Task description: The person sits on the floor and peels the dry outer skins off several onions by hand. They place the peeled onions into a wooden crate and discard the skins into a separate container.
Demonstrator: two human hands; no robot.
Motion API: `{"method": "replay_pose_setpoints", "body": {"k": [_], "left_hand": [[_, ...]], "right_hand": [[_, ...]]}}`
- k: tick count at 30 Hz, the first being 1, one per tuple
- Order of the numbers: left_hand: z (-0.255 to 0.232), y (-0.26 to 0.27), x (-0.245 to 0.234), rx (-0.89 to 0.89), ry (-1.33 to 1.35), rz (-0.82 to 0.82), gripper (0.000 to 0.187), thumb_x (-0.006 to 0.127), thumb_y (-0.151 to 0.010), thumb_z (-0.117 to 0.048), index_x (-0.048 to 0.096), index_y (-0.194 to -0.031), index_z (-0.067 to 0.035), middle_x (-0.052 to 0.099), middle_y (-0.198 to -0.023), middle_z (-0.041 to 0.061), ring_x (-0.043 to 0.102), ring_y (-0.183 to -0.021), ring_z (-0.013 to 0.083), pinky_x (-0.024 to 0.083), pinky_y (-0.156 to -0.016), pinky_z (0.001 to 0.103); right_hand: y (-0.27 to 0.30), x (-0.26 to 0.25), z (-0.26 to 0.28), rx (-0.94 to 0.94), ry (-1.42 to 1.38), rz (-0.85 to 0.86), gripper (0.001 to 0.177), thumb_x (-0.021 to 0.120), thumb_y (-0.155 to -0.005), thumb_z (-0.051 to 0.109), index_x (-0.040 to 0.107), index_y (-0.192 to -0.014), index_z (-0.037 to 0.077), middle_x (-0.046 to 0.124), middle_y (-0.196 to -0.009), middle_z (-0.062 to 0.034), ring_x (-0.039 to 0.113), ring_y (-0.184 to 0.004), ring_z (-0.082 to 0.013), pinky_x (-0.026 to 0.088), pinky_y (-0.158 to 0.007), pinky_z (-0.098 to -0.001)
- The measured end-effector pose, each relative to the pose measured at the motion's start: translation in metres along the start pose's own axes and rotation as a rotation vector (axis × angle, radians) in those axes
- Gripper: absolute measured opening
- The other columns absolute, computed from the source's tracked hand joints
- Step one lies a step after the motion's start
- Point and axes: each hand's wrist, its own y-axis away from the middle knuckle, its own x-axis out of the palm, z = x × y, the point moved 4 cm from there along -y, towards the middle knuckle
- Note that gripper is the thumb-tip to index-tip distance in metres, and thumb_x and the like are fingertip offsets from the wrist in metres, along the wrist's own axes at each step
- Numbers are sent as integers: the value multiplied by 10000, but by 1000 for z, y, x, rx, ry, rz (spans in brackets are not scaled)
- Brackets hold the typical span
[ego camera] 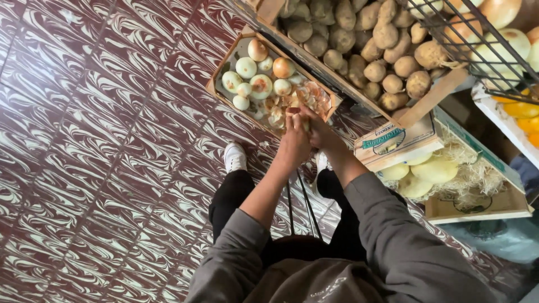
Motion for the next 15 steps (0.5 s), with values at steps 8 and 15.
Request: {"method": "replay_pose_setpoints", "body": {"k": [8, 15], "left_hand": [[90, -40, 56, -171, -711, 92, 425, 543, -886, -336, 647, -1227, -104, 616, -971, 160, 621, -858, 451, 519, -584, 553], [96, -37, 12, -280, -673, 236, 347, 510, -945, -277, 731, -1139, -91, 665, -1076, 157, 651, -951, 409, 521, -699, 529]], "right_hand": [[-251, -14, -21, -191, -83, -378, 649, 853, -853, 270, 496, -1305, -31, 486, -1320, -204, 597, -1171, -400, 618, -934, -518], [-229, 32, 7, -312, 1132, -329, 636, 637, -884, 595, 562, -1320, 137, 636, -1309, -157, 596, -1244, -383, 453, -1072, -556]]}}
